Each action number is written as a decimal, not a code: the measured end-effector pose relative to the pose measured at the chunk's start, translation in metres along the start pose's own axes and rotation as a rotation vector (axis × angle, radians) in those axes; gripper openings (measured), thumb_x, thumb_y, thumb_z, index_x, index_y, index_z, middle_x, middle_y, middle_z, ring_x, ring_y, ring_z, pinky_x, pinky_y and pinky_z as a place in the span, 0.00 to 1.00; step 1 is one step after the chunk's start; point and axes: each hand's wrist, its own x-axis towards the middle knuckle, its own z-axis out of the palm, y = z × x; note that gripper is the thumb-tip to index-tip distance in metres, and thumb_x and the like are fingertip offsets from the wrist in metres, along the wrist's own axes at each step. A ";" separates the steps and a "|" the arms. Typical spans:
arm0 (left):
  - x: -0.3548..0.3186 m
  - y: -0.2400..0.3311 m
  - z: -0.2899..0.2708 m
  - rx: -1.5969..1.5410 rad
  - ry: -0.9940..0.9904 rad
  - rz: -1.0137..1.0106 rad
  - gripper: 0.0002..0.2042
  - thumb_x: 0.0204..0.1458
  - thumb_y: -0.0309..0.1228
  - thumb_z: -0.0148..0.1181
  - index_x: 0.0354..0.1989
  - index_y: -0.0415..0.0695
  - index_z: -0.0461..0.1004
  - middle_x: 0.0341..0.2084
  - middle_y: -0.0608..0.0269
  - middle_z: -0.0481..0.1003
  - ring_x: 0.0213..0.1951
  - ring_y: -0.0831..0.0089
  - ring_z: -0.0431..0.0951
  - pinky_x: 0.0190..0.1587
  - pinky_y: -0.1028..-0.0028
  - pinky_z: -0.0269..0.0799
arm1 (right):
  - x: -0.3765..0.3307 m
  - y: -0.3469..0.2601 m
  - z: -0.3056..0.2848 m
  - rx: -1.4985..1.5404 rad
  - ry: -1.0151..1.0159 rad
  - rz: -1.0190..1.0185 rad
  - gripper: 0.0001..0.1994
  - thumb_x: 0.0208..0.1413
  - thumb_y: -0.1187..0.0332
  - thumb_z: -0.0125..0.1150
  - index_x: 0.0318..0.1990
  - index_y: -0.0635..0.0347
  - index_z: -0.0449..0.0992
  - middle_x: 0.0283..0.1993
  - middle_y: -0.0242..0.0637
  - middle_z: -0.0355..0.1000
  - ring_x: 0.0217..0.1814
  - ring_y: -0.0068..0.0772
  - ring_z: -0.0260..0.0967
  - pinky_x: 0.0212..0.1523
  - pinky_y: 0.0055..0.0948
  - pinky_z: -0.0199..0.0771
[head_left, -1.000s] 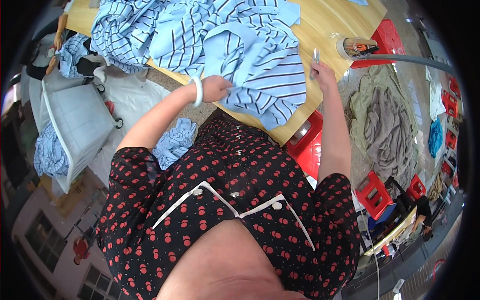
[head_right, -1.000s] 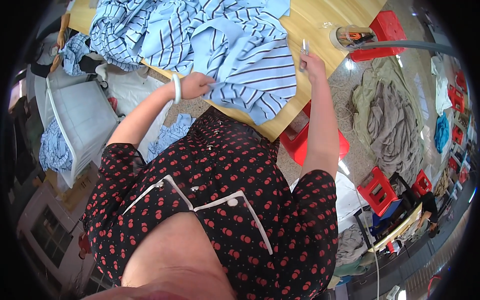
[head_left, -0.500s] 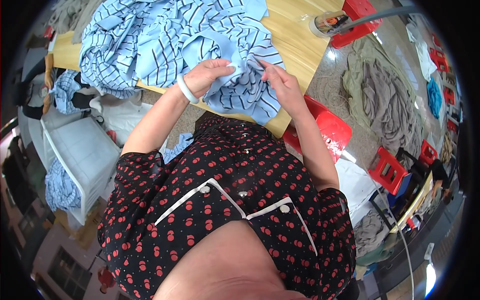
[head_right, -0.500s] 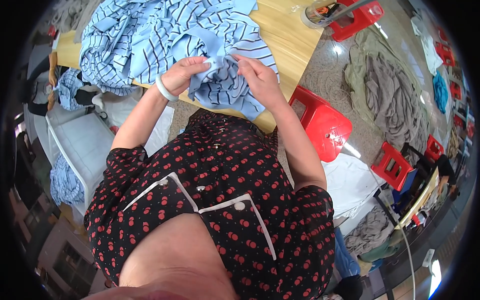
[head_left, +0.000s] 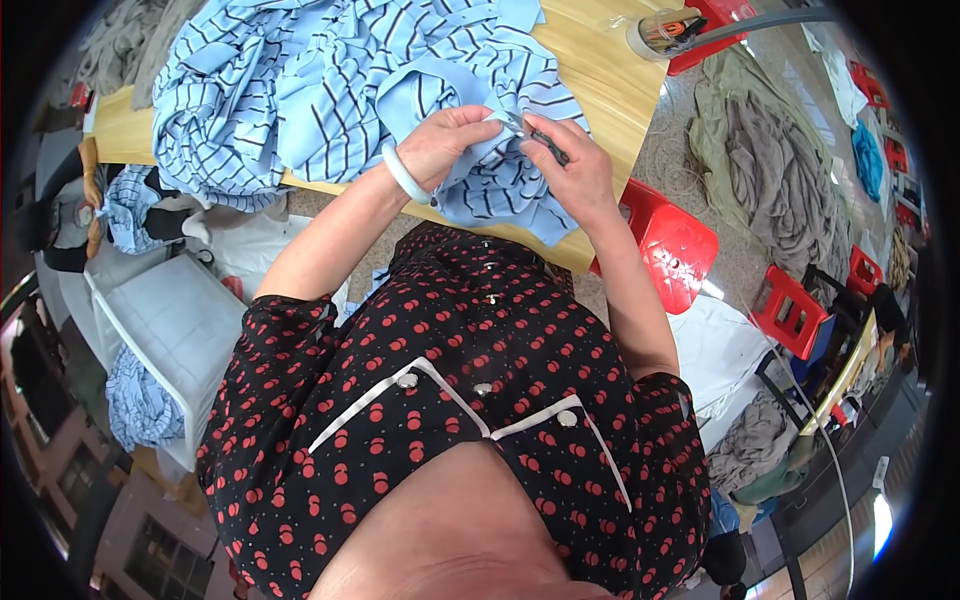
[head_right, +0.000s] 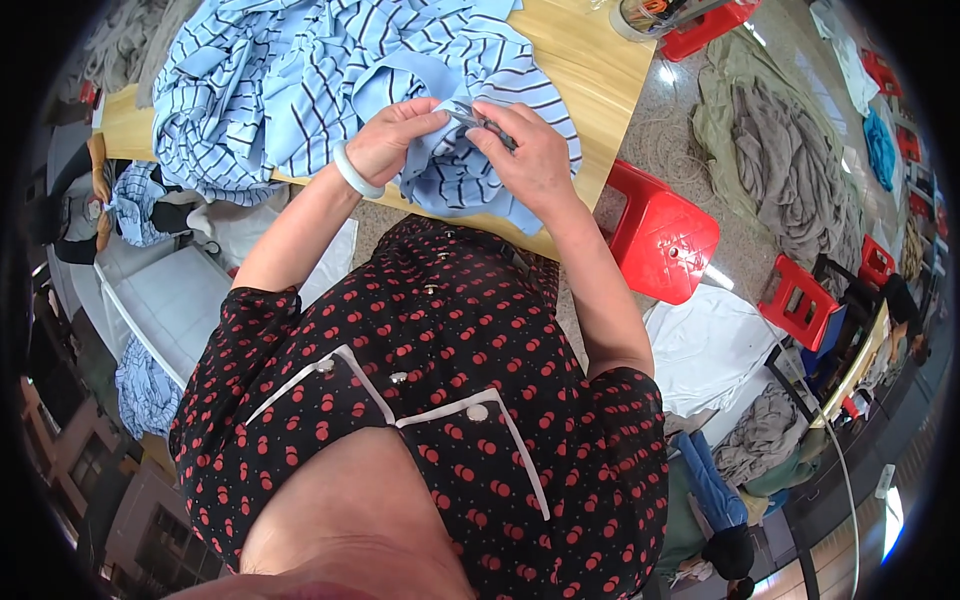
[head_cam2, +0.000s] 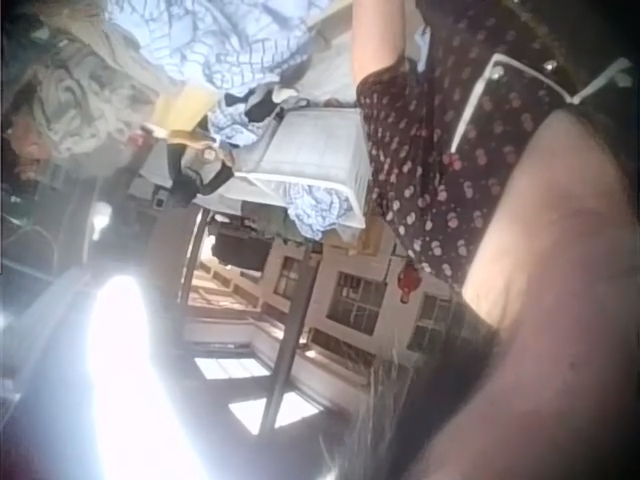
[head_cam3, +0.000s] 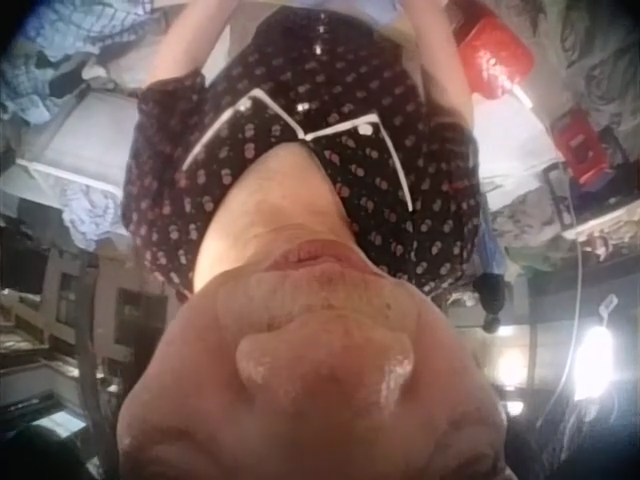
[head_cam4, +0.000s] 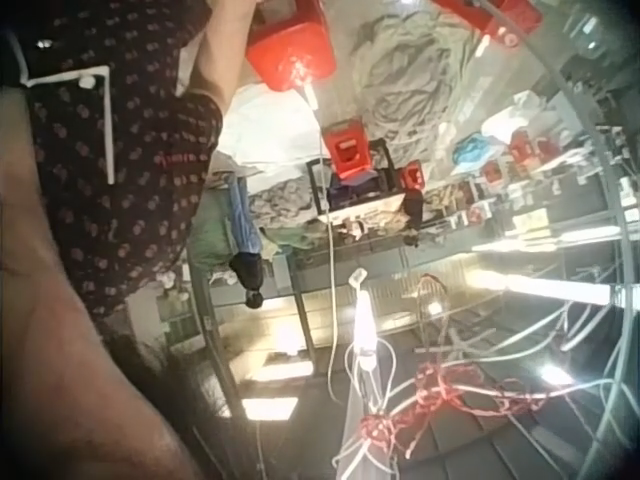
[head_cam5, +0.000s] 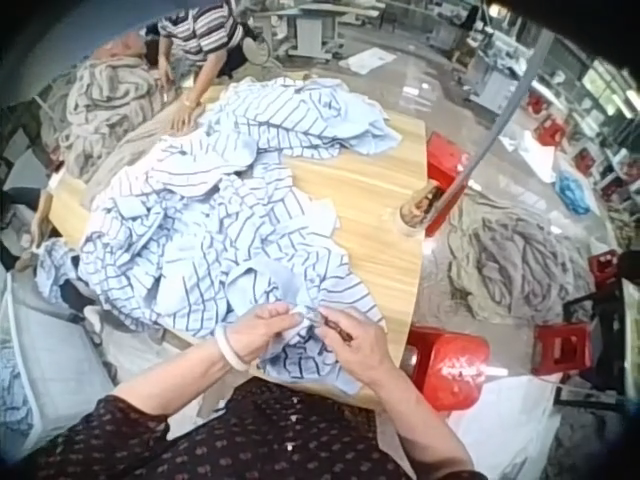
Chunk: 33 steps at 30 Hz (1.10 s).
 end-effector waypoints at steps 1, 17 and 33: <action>0.001 0.000 -0.001 -0.002 -0.003 0.000 0.08 0.48 0.28 0.51 0.35 0.40 0.70 0.29 0.70 0.72 0.32 0.85 0.68 0.39 0.84 0.61 | 0.001 -0.002 0.000 -0.012 -0.009 0.021 0.14 0.43 0.70 0.58 0.41 0.59 0.71 0.34 0.34 0.69 0.36 0.26 0.66 0.37 0.20 0.63; 0.003 0.006 -0.008 0.074 -0.043 -0.007 0.08 0.48 0.29 0.50 0.34 0.38 0.70 0.27 0.69 0.71 0.29 0.84 0.69 0.33 0.83 0.66 | -0.001 -0.009 0.005 -0.035 0.029 0.063 0.12 0.44 0.71 0.57 0.38 0.61 0.71 0.32 0.34 0.68 0.33 0.22 0.65 0.33 0.19 0.63; 0.009 0.015 -0.011 0.362 -0.101 -0.108 0.07 0.47 0.29 0.51 0.32 0.41 0.70 0.25 0.73 0.70 0.27 0.87 0.67 0.32 0.87 0.63 | -0.006 0.003 -0.001 -0.040 0.004 0.031 0.12 0.44 0.70 0.57 0.39 0.59 0.72 0.31 0.34 0.69 0.32 0.23 0.65 0.34 0.19 0.63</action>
